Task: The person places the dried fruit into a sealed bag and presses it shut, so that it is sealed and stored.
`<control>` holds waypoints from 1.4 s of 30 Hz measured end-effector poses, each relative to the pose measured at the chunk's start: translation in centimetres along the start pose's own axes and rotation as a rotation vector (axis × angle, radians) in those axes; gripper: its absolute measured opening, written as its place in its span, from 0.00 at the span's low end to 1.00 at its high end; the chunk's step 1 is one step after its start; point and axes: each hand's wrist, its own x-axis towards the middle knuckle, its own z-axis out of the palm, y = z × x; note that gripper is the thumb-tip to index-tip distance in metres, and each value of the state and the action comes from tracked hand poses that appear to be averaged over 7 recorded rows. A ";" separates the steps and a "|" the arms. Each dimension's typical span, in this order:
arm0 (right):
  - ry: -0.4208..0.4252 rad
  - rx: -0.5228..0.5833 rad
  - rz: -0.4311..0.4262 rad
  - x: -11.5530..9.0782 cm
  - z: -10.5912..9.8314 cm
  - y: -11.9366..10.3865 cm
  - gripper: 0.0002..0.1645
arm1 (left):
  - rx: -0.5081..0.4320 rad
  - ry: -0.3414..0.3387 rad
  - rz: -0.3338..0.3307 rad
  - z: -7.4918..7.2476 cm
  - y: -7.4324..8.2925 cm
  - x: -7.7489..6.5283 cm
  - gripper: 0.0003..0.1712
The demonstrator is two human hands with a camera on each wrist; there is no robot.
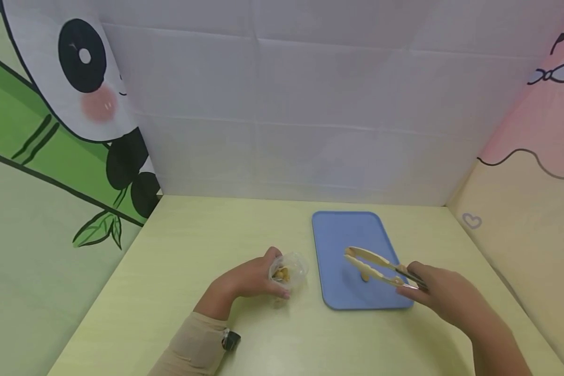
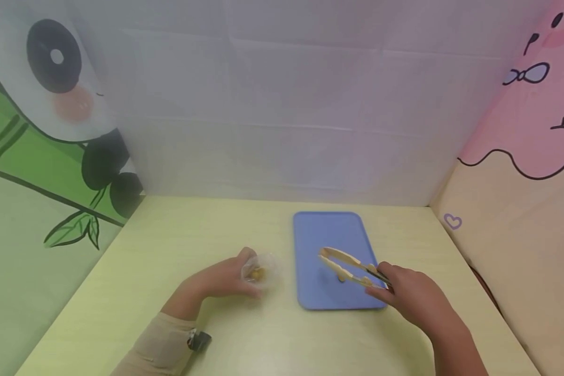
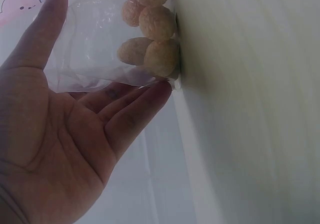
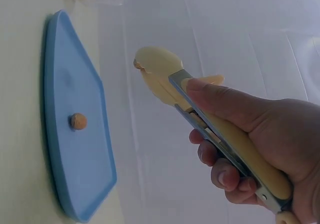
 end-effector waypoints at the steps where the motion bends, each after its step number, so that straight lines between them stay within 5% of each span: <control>1: 0.000 -0.001 -0.005 0.2 0.0 -0.2 0.22 | 0.003 0.000 -0.001 0.0 0.0 0.0 0.49; 29: -0.005 0.075 -0.210 5.1 0.9 -6.2 0.19 | -0.012 -0.006 -0.007 0.1 0.1 0.4 0.49; 42: -0.065 0.135 -0.150 5.6 1.4 -6.5 0.29 | -0.012 -0.005 -0.005 0.1 0.2 0.4 0.47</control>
